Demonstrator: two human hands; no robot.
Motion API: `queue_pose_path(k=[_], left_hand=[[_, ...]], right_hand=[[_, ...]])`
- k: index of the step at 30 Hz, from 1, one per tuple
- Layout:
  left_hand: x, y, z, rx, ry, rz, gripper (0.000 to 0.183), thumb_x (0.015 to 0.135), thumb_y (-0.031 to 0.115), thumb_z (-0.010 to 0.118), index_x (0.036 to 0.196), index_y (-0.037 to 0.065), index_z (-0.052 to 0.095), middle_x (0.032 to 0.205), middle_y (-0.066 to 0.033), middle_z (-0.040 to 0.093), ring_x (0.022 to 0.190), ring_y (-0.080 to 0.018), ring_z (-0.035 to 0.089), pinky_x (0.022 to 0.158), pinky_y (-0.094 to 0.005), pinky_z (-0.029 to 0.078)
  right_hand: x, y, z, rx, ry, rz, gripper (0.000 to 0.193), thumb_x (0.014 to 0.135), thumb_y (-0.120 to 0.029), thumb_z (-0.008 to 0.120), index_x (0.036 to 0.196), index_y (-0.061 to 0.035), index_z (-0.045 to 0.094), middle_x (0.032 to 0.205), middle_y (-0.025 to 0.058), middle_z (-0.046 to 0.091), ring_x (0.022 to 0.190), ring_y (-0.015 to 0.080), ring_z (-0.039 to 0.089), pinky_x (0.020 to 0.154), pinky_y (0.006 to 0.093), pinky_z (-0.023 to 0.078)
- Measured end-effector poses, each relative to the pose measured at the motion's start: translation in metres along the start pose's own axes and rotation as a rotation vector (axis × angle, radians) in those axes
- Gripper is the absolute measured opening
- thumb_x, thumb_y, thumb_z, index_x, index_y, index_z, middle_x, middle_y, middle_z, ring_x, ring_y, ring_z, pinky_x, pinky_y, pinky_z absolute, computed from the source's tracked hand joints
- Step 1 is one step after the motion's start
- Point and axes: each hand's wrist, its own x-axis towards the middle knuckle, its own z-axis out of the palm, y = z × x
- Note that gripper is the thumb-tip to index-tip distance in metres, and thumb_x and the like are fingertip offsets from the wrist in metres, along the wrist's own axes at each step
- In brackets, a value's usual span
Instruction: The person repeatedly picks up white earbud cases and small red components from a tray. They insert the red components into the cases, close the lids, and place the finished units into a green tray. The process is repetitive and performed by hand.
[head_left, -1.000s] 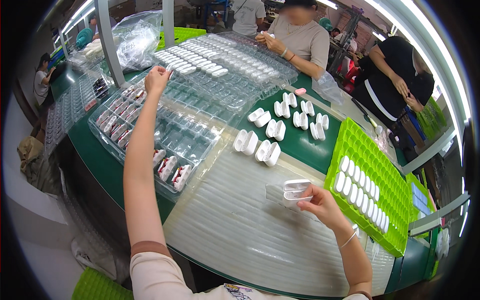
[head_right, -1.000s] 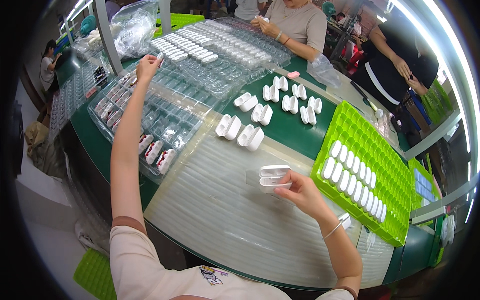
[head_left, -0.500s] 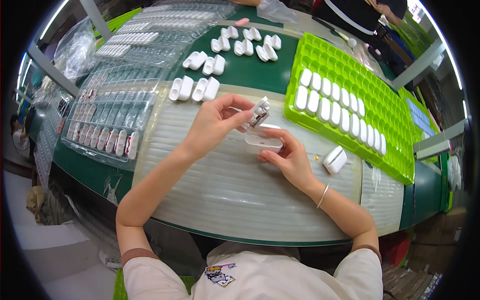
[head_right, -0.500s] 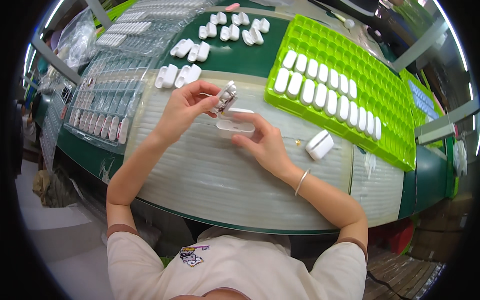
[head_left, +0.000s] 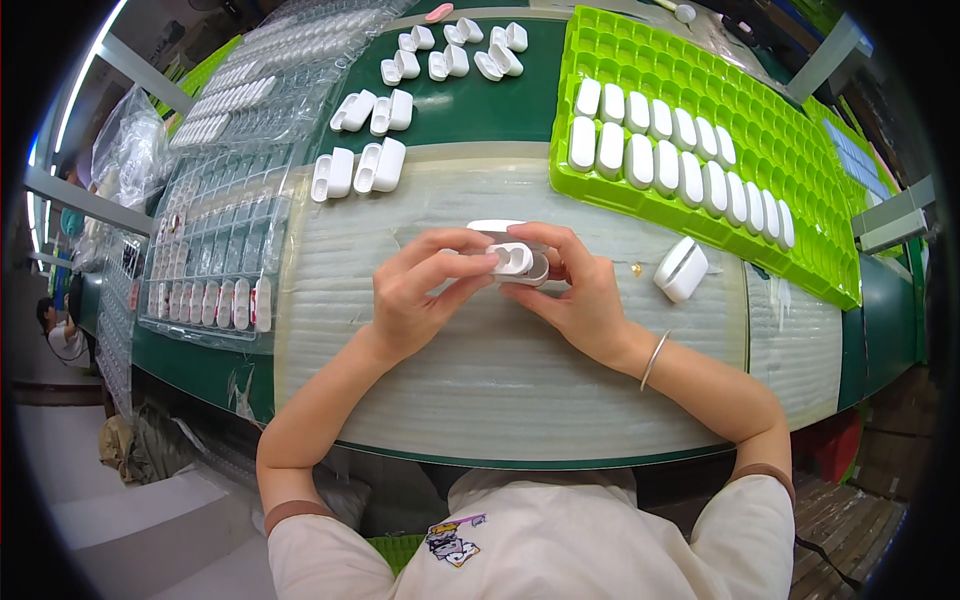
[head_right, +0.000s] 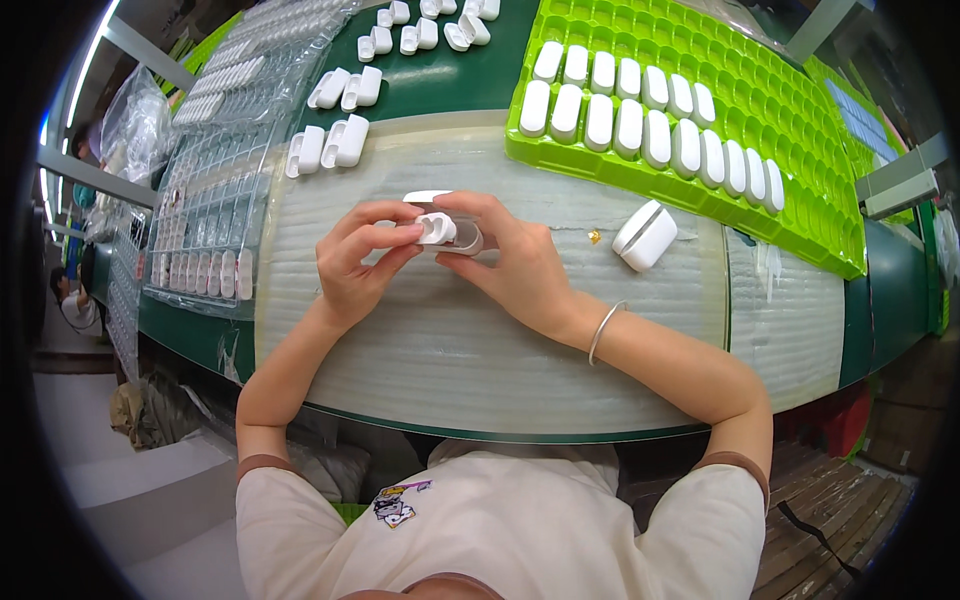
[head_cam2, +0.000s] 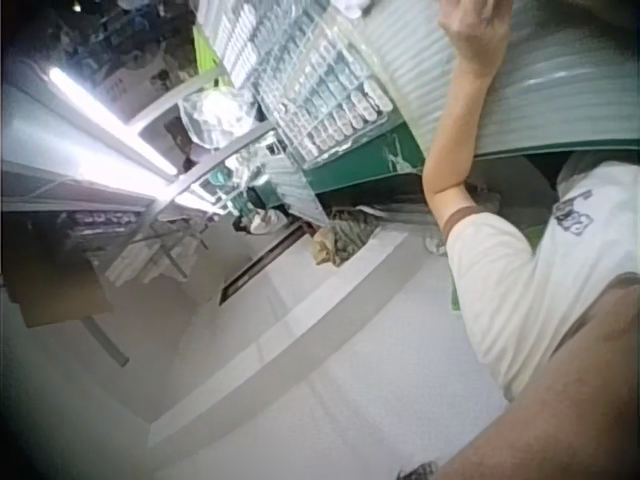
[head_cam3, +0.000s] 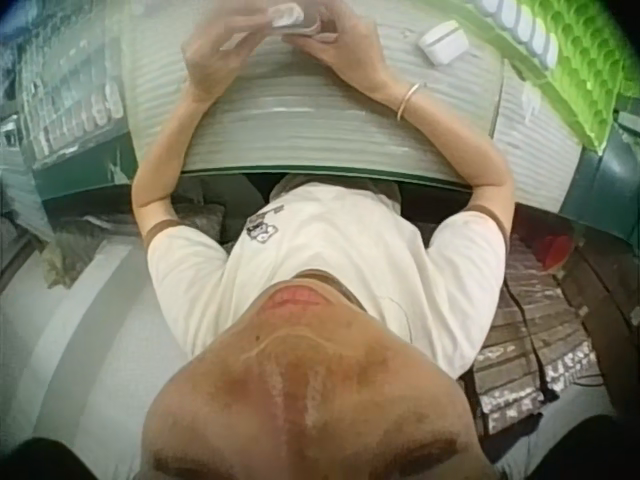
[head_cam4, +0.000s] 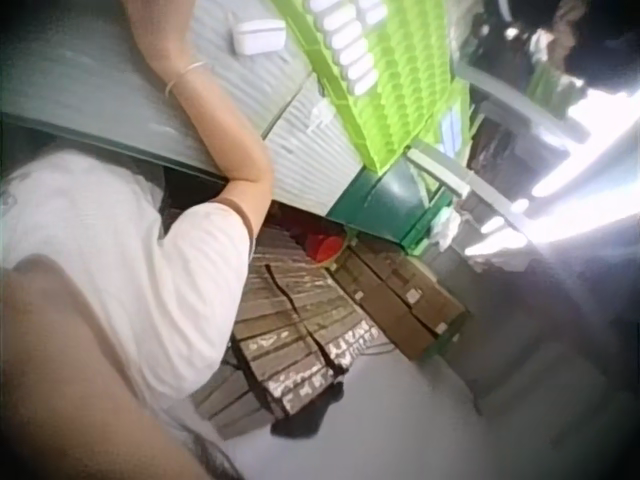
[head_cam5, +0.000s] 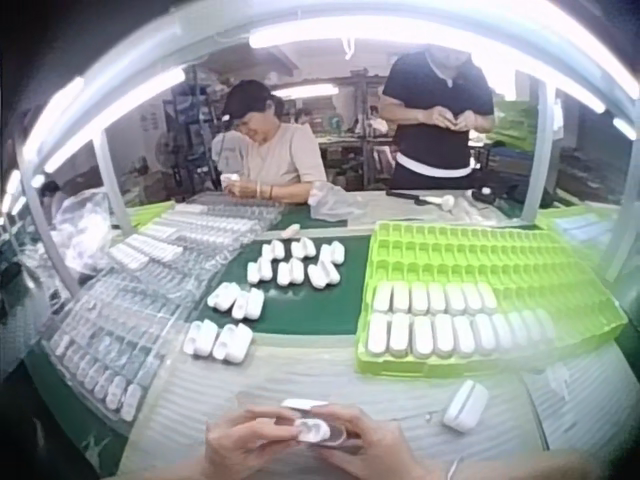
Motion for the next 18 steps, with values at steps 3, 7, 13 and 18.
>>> queue_pose_path(k=[3,7,13,18], left_hand=[[0.0,0.001,0.001,0.024,-0.02,0.02,0.024,0.066,-0.003,0.071,0.087,0.008,0.065,0.091,-0.008,0.065,0.079,-0.0202,0.063,0.063,-0.0272,0.053],[0.002,-0.002,-0.002,0.006,-0.035,0.022,0.023,0.065,-0.002,0.071,0.086,0.008,0.066,0.09,-0.0091,0.065,0.077,-0.0206,0.064,0.062,-0.0277,0.053],[-0.005,0.004,0.002,-0.158,-0.124,0.08,0.02,0.067,0.001,0.071,0.085,0.008,0.066,0.09,-0.0105,0.065,0.075,-0.0223,0.063,0.06,-0.0276,0.051],[-0.002,0.003,-0.002,-0.232,-0.208,0.131,0.019,0.066,0.004,0.07,0.085,0.008,0.066,0.089,-0.0113,0.065,0.073,-0.0224,0.063,0.06,-0.0282,0.051]], right_hand=[[0.0,0.003,0.0,-0.031,-0.023,-0.057,0.057,0.069,-0.004,0.072,0.118,-0.0101,0.044,0.098,0.0139,0.062,0.077,0.0252,0.066,0.065,0.0305,0.053],[-0.003,0.002,0.001,0.456,-0.14,0.153,0.074,0.068,-0.005,0.074,0.127,-0.0123,0.031,0.108,0.0117,0.056,0.093,0.0205,0.06,0.076,0.0308,0.051],[0.006,0.001,-0.01,0.735,-0.517,0.328,0.099,0.063,-0.013,0.081,0.137,-0.0152,0.016,0.116,0.0075,0.046,0.108,0.0179,0.046,0.091,0.0323,0.04],[0.002,0.005,-0.007,0.557,-0.518,0.109,0.11,0.056,-0.029,0.086,0.139,-0.015,0.016,0.112,0.0093,0.05,0.106,0.021,0.048,0.09,0.034,0.04]])
